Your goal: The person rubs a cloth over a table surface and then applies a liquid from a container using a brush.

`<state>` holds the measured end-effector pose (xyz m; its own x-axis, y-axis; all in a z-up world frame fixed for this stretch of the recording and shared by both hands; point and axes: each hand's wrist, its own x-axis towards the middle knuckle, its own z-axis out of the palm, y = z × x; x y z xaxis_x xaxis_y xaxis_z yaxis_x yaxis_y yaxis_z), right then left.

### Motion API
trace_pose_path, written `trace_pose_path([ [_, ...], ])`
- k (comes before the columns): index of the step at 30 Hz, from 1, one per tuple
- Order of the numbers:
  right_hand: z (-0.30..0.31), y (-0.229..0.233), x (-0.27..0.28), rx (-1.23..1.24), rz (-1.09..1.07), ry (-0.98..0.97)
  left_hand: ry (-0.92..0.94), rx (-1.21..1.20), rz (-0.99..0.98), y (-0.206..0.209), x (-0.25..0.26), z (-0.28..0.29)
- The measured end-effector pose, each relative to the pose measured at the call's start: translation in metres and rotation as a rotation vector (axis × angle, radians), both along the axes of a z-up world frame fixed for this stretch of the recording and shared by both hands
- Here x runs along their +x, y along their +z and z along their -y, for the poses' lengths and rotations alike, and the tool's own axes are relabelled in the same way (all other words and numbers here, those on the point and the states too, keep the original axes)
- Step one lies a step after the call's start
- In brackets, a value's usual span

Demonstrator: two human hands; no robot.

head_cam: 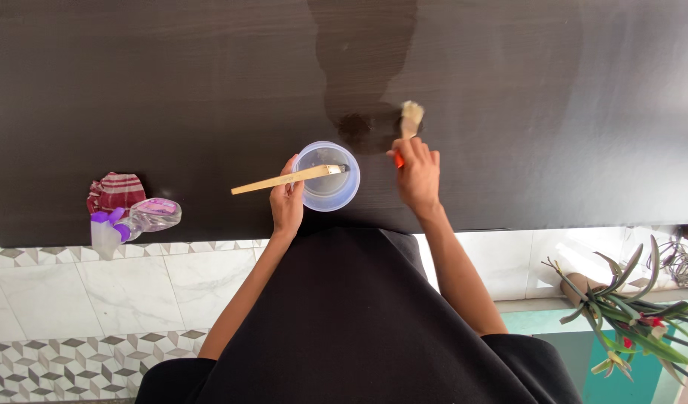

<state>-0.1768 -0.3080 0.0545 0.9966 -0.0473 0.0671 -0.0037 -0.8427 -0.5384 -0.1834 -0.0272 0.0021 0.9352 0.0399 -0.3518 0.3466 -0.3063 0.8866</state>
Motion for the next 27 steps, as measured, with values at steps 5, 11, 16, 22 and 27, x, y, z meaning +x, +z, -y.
trace_pose_path([
  [5,0.007,-0.004,0.011,0.055,0.018,0.005,-0.015,-0.065,0.11,0.003,0.002,0.006],
  [11,-0.015,-0.005,0.029,0.214,0.012,0.178,-0.02,0.039,0.009,0.005,0.004,0.01],
  [16,0.015,-0.011,0.036,-0.032,-0.066,0.049,-0.028,-0.008,0.017,0.007,0.009,0.012],
  [22,0.008,-0.022,0.043,0.107,-0.006,0.04,-0.047,0.037,-0.019,0.006,0.012,0.009],
  [27,-0.014,-0.012,0.057,0.168,-0.007,0.211,-0.012,-0.239,0.122,0.005,0.013,0.01],
])
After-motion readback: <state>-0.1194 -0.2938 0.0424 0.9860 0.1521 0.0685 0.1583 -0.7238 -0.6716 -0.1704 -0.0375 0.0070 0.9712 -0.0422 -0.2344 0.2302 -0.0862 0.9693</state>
